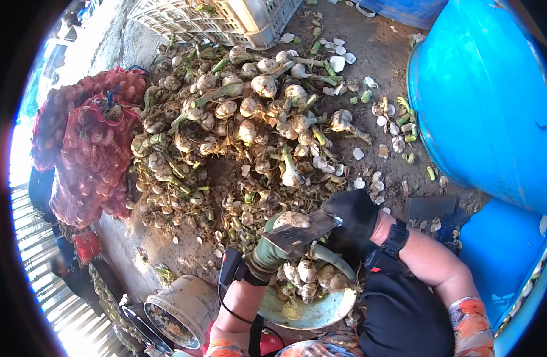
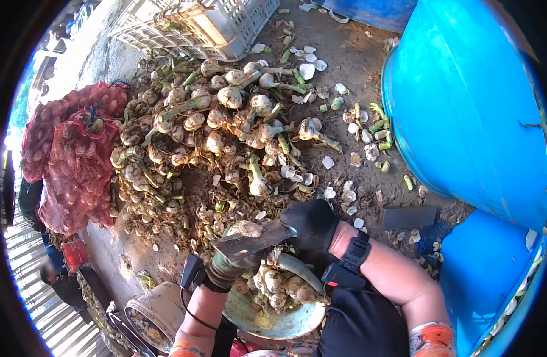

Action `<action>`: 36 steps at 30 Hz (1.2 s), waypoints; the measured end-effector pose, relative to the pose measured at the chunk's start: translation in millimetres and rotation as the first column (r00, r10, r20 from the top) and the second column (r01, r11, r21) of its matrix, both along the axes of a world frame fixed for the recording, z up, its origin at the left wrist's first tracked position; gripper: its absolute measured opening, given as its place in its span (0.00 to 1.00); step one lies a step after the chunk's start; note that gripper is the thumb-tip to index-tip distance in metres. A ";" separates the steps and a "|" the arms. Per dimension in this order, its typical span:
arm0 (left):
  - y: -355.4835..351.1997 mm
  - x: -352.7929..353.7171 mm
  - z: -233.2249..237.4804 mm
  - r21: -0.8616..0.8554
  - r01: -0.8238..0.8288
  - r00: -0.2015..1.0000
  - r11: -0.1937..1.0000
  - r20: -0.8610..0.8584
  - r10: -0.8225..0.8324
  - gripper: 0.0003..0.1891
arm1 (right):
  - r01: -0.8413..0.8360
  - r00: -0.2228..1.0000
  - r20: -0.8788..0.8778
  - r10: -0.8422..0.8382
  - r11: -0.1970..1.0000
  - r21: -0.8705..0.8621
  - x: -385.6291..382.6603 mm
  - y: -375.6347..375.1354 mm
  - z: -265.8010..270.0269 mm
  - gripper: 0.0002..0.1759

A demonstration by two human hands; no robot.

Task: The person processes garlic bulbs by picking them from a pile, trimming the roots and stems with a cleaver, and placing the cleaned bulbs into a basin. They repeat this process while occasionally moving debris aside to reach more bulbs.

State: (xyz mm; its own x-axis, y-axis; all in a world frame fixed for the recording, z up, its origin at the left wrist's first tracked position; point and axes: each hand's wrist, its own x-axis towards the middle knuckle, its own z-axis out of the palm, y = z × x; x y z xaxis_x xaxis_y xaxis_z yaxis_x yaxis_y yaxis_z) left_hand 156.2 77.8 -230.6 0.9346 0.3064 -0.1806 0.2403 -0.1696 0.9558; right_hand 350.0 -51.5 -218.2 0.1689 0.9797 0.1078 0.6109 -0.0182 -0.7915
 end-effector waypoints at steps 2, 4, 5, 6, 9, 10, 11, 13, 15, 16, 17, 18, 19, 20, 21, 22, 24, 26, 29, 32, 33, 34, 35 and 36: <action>4.1 -5.9 -1.5 0.081 0.033 0.992 0.996 0.117 -0.043 0.20 | -0.012 1.000 0.014 0.012 0.999 -0.043 -3.2 1.7 -0.3 0.06; 5.6 -25.0 -15.4 -0.050 0.105 0.992 0.993 -0.072 -0.108 0.23 | -0.020 1.000 0.002 0.020 0.998 -0.057 -5.0 0.6 -2.2 0.06; 6.3 -18.4 8.8 -0.718 -0.253 0.967 0.648 -0.210 0.145 0.24 | -0.032 0.999 -0.010 0.032 0.997 -0.074 -5.6 0.2 -4.4 0.06; 7.1 -12.4 32.5 -0.882 -0.449 0.858 -0.144 -0.470 0.208 0.24 | 0.008 0.998 0.055 0.007 0.961 -0.275 2.2 -3.7 -19.6 0.08; 22.2 -18.1 70.3 -0.705 -0.335 0.942 0.625 -0.234 0.241 0.25 | 0.229 0.966 0.222 -0.135 0.847 -0.480 36.2 -32.9 -30.6 0.10; 30.1 -19.1 70.3 -0.799 -0.439 0.893 0.412 -0.334 0.303 0.25 | 0.241 0.965 0.215 -0.153 0.843 -0.481 37.6 -33.2 -23.8 0.09; 29.2 -11.5 51.0 -0.284 -0.373 0.923 0.883 -0.012 0.385 0.31 | 0.239 0.970 0.151 -0.192 0.872 -0.428 35.2 -29.0 -14.2 0.08; 42.2 5.0 46.8 -0.689 -0.270 0.875 0.673 0.117 0.470 0.39 | 0.246 0.969 0.101 -0.224 0.897 -0.367 31.2 -19.8 3.5 0.08; 45.1 19.2 45.4 -0.932 -0.175 0.788 0.317 0.060 0.613 0.38 | 0.118 0.975 -0.172 -0.142 0.983 -0.141 12.4 -15.7 17.5 0.08; 43.6 26.3 42.6 -0.976 -0.130 0.745 0.174 0.020 0.667 0.36 | 0.117 0.974 -0.178 -0.142 0.982 -0.147 5.2 -13.2 29.4 0.08; 36.0 39.9 54.0 -0.942 -0.330 0.604 0.068 -0.155 0.782 0.32 | -0.035 0.972 -0.235 -0.004 0.986 -0.164 2.1 -8.7 43.2 0.08; 36.2 46.9 49.6 -0.989 -0.145 0.587 -0.001 -0.087 0.805 0.27 | -0.187 0.948 -0.291 0.131 0.967 -0.171 -0.7 -4.5 50.9 0.09; 31.9 50.4 45.6 -0.980 -0.193 0.495 -0.054 -0.145 0.857 0.26 | -0.188 0.948 -0.287 0.134 0.967 -0.170 -5.9 -2.1 48.9 0.09; 27.8 52.6 42.8 -0.965 -0.238 0.397 -0.112 -0.202 0.895 0.24 | -0.136 0.949 -0.302 0.088 0.980 -0.143 -12.7 -1.2 42.0 0.09; 24.1 51.6 43.3 -0.968 -0.111 0.463 -0.226 -0.251 0.850 0.25 | -0.082 0.947 -0.318 0.041 0.990 -0.117 -17.3 -0.2 34.6 0.09; 15.4 54.3 43.5 -0.962 -0.204 0.428 -0.182 -0.255 0.867 0.25 | -0.082 0.947 -0.318 0.040 0.989 -0.120 -19.4 0.8 29.1 0.09; 4.8 57.9 48.6 -0.980 -0.131 0.513 -0.153 -0.199 0.835 0.20 | 0.124 0.969 -0.188 -0.158 0.976 -0.180 -20.7 3.1 17.5 0.09; -4.1 44.3 15.7 -0.984 -0.084 0.456 -0.156 -0.177 0.872 0.18 | 0.178 0.952 -0.219 -0.215 0.968 -0.176 -17.3 6.2 9.0 0.09; -21.2 51.3 33.7 -0.969 -0.230 0.437 -0.087 -0.183 0.881 0.06 | 0.245 0.904 -0.270 -0.332 0.919 -0.308 -9.2 4.9 10.0 0.09; -26.1 49.5 20.5 -0.990 -0.123 0.520 0.071 -0.003 0.854 0.06 | 0.306 0.872 -0.288 -0.397 0.899 -0.313 -9.6 5.2 2.8 0.09; -32.6 51.4 23.8 -0.972 -0.224 0.483 0.069 -0.050 0.874 0.08 | 0.305 0.872 -0.289 -0.396 0.900 -0.313 -8.9 5.5 3.5 0.09; -35.1 52.6 28.2 -0.972 -0.225 0.483 0.069 -0.050 0.874 0.08 | 0.312 0.855 -0.308 -0.417 0.888 -0.337 -7.9 5.9 5.2 0.09; -37.0 53.6 32.2 -0.955 -0.294 0.469 0.027 -0.120 0.875 0.08 | 0.319 0.838 -0.325 -0.439 0.877 -0.360 -7.4 5.9 6.1 0.10; -38.4 54.6 36.2 -0.932 -0.361 0.450 -0.016 -0.190 0.872 0.09 | 0.319 0.838 -0.325 -0.439 0.876 -0.361 -9.7 2.9 0.7 0.10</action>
State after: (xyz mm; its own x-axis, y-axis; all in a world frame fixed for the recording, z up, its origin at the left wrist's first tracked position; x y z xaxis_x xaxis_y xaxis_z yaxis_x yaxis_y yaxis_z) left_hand 210.8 39.3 -194.4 0.4576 0.7223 -0.5185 -0.6108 0.6792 0.4070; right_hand 340.3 -48.6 -217.5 0.5021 0.8057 -0.3141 0.1552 -0.4413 -0.8838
